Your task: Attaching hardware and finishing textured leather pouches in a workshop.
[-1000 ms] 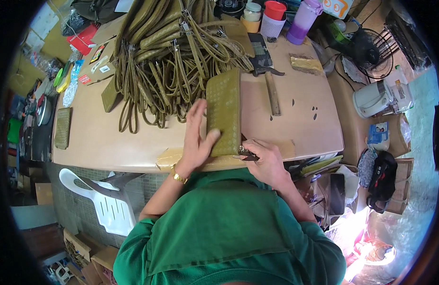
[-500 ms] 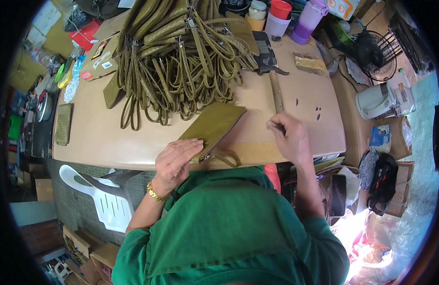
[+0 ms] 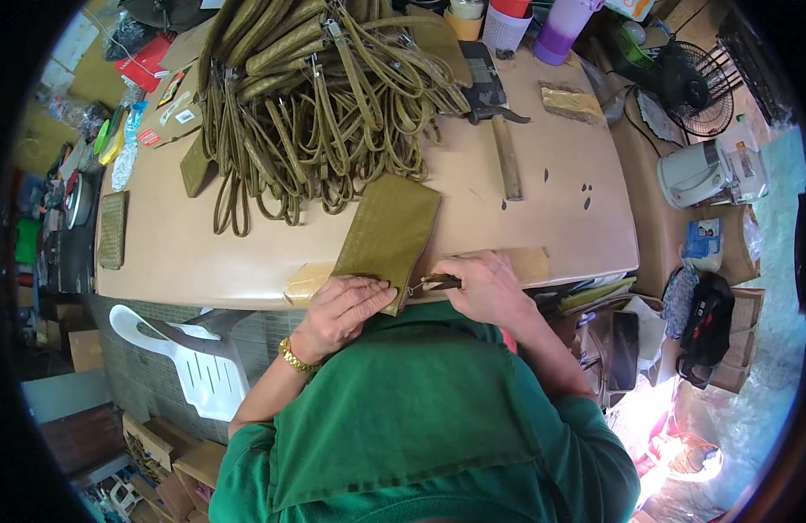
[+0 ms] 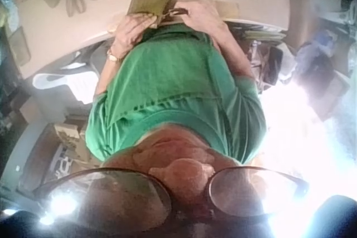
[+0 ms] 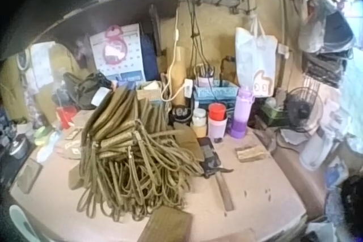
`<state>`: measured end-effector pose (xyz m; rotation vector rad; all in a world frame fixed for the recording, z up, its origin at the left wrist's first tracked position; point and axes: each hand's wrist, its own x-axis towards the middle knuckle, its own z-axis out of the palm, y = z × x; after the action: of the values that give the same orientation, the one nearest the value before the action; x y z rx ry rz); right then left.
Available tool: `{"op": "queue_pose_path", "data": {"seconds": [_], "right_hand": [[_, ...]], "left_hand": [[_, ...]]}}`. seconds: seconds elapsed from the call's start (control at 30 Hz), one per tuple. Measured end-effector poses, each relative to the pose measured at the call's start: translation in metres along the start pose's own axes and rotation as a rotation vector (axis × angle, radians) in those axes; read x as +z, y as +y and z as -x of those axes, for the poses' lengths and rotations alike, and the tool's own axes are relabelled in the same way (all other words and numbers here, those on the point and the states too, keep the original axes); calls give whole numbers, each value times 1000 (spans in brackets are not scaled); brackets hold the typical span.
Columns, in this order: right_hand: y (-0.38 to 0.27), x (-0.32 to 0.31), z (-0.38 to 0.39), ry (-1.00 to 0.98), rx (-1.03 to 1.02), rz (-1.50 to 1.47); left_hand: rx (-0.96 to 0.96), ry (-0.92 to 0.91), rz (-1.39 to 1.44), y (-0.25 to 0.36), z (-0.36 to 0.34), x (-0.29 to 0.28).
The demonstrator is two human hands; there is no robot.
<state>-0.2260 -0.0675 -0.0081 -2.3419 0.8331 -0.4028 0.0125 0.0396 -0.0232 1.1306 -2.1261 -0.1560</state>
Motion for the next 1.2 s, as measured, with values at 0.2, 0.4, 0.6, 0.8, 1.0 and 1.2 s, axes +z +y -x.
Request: {"op": "queue_pose_path", "data": {"seconds": [0.2,0.4,0.6,0.8,1.0,1.2], "right_hand": [[0,34,-7,36,142,-523],[-17,15,-6,-12,4,-18],[-11,19,-9,28,52,-342],[-5,39,-6,89,1,-367],[12,29,-14,274,-40,-120],[69,7,-16,497,169,30]], "left_hand": [[-177,22,24,0,-21,11],[-71,104,47,-5,-7,27],[-400,196,125,-3,10,20],[-170,246,78,-4,13,32],[-112,202,98,0,9,21],[-90,212,182,5,7,2]]}}
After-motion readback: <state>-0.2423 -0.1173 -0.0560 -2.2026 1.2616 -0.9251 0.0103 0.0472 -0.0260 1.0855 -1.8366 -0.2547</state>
